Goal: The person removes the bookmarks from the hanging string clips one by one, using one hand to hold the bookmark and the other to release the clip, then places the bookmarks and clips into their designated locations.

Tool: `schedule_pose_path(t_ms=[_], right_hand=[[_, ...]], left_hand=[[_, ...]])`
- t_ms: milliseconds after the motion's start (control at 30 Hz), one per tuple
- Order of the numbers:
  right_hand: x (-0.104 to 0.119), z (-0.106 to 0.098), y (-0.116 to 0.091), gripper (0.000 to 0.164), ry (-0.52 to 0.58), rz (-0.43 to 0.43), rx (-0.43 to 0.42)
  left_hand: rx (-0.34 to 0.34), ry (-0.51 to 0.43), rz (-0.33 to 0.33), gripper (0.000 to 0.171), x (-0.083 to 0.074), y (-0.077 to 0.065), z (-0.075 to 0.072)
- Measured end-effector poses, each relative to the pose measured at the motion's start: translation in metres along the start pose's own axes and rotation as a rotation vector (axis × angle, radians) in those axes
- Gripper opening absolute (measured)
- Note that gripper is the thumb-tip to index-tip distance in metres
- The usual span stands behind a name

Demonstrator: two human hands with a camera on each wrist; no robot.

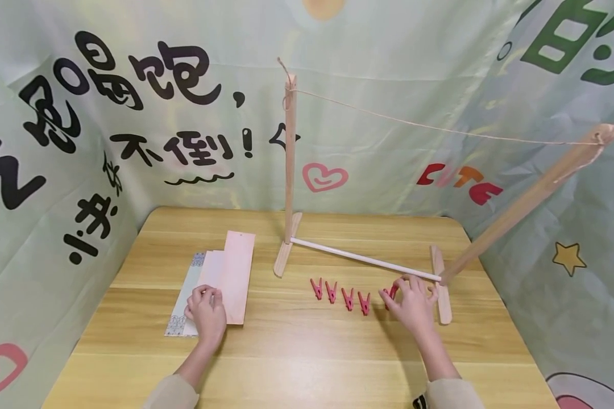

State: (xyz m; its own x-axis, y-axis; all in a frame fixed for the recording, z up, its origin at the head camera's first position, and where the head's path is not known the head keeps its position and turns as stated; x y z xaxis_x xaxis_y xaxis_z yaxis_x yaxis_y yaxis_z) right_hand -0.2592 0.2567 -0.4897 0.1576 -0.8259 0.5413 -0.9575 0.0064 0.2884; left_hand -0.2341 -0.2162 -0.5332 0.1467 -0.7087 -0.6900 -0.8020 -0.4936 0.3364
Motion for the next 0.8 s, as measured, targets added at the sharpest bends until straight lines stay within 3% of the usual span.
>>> schedule_pose_path(t_ms=[367, 800], right_hand=[[-0.014, 0.017, -0.006, 0.038, -0.032, 0.072, 0.091], [-0.026, 0.029, -0.009, 0.039, -0.033, 0.12, 0.123]], left_hand=[[0.047, 0.139, -0.088, 0.021, 0.024, 0.002, -0.001], [0.097, 0.218, -0.102, 0.022, 0.036, 0.001, 0.002]])
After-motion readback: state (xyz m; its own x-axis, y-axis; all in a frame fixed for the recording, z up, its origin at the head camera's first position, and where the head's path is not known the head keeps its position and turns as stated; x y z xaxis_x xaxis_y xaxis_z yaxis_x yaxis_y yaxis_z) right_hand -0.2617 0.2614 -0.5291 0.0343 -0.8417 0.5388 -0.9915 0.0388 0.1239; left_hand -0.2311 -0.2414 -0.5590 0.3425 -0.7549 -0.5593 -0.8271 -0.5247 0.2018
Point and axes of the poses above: each hand's wrist, its own y-axis towards the middle knuckle, its own z-axis out of the palm, x = y × z, the point moved 10 cm from there along y, towards the middle knuckle, and after that the axes turned 13 degrees about y, right-handed, at the moved point
